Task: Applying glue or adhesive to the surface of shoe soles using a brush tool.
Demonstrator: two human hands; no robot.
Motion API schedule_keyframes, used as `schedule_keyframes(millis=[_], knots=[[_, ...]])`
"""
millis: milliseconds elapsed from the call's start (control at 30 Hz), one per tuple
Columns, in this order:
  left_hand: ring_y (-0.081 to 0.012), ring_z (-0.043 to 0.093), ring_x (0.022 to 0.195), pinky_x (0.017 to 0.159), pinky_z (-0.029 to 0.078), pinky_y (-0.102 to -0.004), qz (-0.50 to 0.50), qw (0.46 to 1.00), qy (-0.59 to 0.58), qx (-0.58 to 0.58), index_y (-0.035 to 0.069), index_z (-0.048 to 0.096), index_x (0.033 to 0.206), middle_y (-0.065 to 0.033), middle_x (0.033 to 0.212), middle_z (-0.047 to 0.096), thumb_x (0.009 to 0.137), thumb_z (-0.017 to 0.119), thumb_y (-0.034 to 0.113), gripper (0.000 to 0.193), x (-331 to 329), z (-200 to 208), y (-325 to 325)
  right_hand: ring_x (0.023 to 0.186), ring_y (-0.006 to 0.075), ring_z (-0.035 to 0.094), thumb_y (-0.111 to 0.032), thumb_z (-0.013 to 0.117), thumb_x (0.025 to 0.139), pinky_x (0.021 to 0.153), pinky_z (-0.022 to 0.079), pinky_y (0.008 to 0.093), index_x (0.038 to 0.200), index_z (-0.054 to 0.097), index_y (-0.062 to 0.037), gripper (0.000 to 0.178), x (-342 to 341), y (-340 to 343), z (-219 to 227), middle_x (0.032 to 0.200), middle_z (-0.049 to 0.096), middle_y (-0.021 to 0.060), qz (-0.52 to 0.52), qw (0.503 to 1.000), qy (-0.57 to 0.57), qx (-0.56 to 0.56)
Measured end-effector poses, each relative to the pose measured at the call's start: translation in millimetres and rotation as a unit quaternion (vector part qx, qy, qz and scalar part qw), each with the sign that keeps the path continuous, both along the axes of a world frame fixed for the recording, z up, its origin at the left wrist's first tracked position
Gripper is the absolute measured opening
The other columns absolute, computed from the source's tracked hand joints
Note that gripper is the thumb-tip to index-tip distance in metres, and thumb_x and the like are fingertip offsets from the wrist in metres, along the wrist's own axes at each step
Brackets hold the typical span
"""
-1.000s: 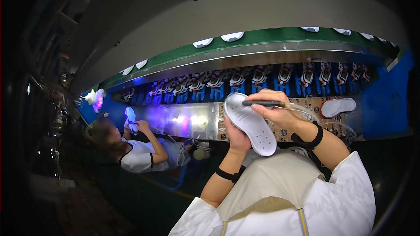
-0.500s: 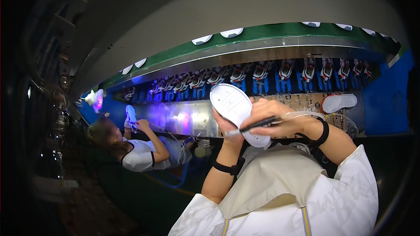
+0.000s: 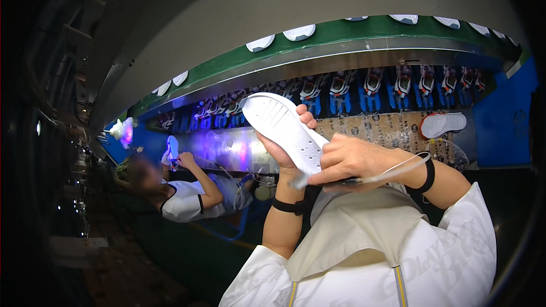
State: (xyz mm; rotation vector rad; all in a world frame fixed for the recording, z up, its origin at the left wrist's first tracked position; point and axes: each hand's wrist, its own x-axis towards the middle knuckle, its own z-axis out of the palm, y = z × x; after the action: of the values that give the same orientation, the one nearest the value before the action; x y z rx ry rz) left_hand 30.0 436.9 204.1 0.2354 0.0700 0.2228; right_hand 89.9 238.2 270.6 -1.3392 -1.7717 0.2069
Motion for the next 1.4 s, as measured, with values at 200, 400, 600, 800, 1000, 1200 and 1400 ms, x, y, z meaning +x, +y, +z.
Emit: schedule_keyframes(millis=[200, 400, 600, 800, 1000, 1200, 1400], knots=[[-0.0257, 0.053, 0.087, 0.075, 0.051, -0.0401, 0.008, 1.000, -0.024, -0.002, 0.002, 0.052, 0.132, -0.0180, 0.110, 0.054, 0.093, 0.031, 0.085, 0.094, 4, 10, 10, 0.088, 0.0227, 0.061, -0.014, 0.079, 0.085, 0.074, 0.040, 0.0391, 0.119, 0.073, -0.0148, 0.034, 4, 0, -2, 0.093, 0.064, 0.0023, -0.079, 0.996, -0.027, 0.003], [-0.0270, 0.053, 0.082, 0.073, 0.049, -0.0400, -0.017, 0.997, -0.070, 0.024, 0.006, 0.054, 0.133, -0.0189, 0.108, 0.055, 0.091, 0.032, 0.088, 0.094, 2, 26, 20, 0.089, 0.0237, 0.062, -0.016, 0.079, 0.087, 0.075, 0.041, 0.0393, 0.118, 0.073, -0.0135, 0.032, 7, -3, 16, 0.088, 0.065, 0.0030, -0.059, 0.996, 0.066, 0.007], [-0.0230, 0.051, 0.081, 0.071, 0.046, -0.0362, -0.062, 0.988, -0.091, 0.105, 0.007, 0.058, 0.131, -0.0151, 0.106, 0.051, 0.093, 0.038, 0.084, 0.087, 4, 45, 26, 0.088, 0.0250, 0.062, -0.017, 0.077, 0.090, 0.078, 0.041, 0.0403, 0.118, 0.074, -0.0126, 0.028, 12, 0, 26, 0.090, 0.066, 0.0029, 0.101, 0.993, -0.017, -0.065], [-0.0279, 0.056, 0.083, 0.072, 0.048, -0.0388, -0.131, 0.972, -0.080, 0.178, 0.005, 0.060, 0.128, -0.0209, 0.109, 0.057, 0.079, 0.041, 0.097, 0.107, 12, 56, 29, 0.081, 0.0217, 0.061, -0.018, 0.079, 0.088, 0.074, 0.038, 0.0375, 0.120, 0.074, -0.0101, 0.033, 9, 6, 19, 0.086, 0.064, 0.0038, 0.013, 0.998, -0.053, -0.032], [-0.0384, 0.065, 0.090, 0.074, 0.055, -0.0477, -0.170, 0.952, -0.065, 0.245, -0.002, 0.057, 0.134, -0.0318, 0.111, 0.064, 0.077, 0.034, 0.100, 0.119, 23, 62, 36, 0.093, 0.0275, 0.065, -0.018, 0.075, 0.090, 0.080, 0.043, 0.0408, 0.117, 0.072, -0.0122, 0.027, 7, 1, 26, 0.099, 0.068, 0.0064, -0.081, 0.994, 0.034, -0.070], [-0.0398, 0.071, 0.096, 0.080, 0.062, -0.0483, -0.202, 0.919, -0.012, 0.339, -0.003, 0.054, 0.138, -0.0308, 0.112, 0.067, 0.086, 0.028, 0.093, 0.112, 31, 71, 37, 0.098, 0.0272, 0.065, -0.016, 0.074, 0.089, 0.085, 0.045, 0.0427, 0.121, 0.071, -0.0126, 0.031, 8, 5, 31, 0.103, 0.069, 0.0086, 0.023, 0.996, 0.014, -0.086], [-0.0385, 0.073, 0.096, 0.081, 0.064, -0.0480, -0.221, 0.876, -0.017, 0.428, -0.003, 0.054, 0.141, -0.0272, 0.115, 0.070, 0.105, 0.018, 0.068, 0.087, 39, 74, 42, 0.098, 0.0293, 0.067, -0.016, 0.079, 0.089, 0.090, 0.047, 0.0435, 0.122, 0.072, -0.0102, 0.034, 8, 14, 20, 0.102, 0.070, 0.0089, -0.007, 0.984, -0.150, -0.101]])
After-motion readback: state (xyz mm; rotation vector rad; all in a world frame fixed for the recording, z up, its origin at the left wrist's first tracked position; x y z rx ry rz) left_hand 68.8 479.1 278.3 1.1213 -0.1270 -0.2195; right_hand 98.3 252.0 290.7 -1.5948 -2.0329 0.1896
